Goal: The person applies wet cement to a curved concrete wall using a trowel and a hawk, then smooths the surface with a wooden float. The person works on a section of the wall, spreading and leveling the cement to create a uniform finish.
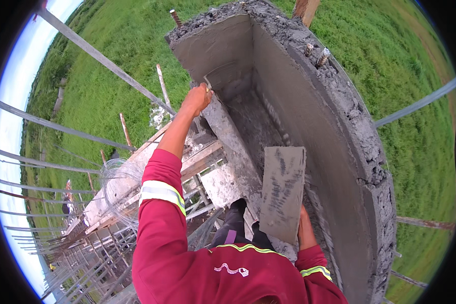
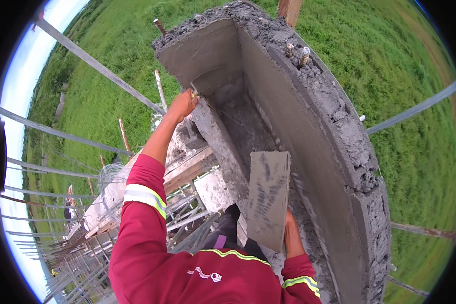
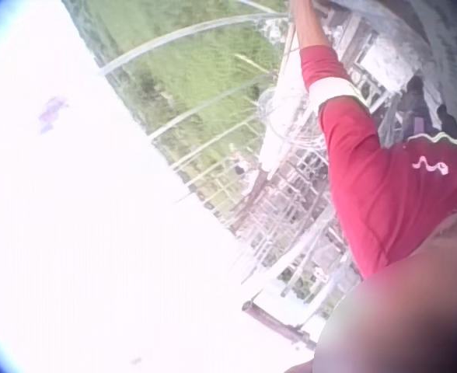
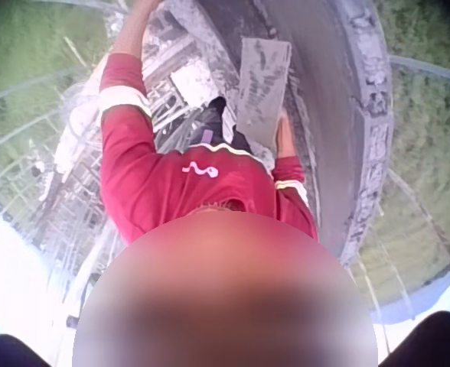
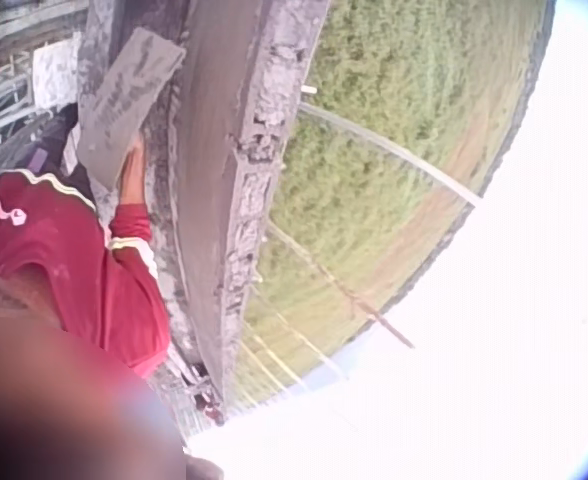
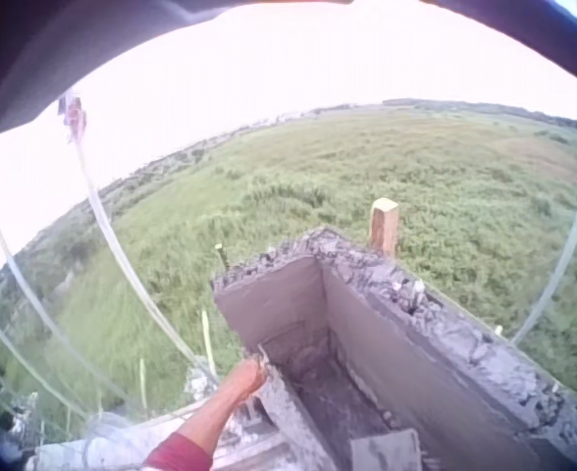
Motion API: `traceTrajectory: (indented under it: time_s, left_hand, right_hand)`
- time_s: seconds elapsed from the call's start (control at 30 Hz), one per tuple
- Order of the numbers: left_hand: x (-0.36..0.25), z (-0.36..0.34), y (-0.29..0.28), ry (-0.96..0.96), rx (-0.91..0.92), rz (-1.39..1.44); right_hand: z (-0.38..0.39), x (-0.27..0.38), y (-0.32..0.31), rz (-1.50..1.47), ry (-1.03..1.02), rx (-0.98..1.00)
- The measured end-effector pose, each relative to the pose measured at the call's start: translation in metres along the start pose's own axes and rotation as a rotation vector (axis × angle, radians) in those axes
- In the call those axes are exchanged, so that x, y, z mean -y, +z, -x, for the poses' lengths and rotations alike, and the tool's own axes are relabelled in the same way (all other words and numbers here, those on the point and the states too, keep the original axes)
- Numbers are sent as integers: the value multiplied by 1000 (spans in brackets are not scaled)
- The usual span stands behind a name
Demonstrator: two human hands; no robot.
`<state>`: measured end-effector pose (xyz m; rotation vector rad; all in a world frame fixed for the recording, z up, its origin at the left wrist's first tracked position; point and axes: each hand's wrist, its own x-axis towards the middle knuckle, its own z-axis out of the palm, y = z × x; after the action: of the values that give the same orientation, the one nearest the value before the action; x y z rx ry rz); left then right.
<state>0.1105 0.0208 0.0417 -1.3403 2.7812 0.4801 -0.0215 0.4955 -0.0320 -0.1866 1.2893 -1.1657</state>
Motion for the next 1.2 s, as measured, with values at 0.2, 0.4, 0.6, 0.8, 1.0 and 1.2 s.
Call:
traceTrajectory:
  time_s: [0.2,0.4,0.6,0.8,1.0,1.2]
  left_hand:
    - [-20,24,-125,106,-101,27]
    - [-42,74,-189,-20,-183,90]
    - [-71,205,-114,21,484,1280]
    - [-46,306,-13,-249,928,1633]
    - [-11,370,3,-137,32,321]
    - [-79,394,44,-478,47,1060]
  right_hand:
    - [6,-2,-1,4,-40,-13]
    - [-14,26,7,75,-190,-27]
    - [-30,34,42,119,-346,-41]
    - [-39,31,52,175,-473,-114]
    - [-75,58,46,260,-623,-183]
    - [-90,65,47,352,-733,-213]
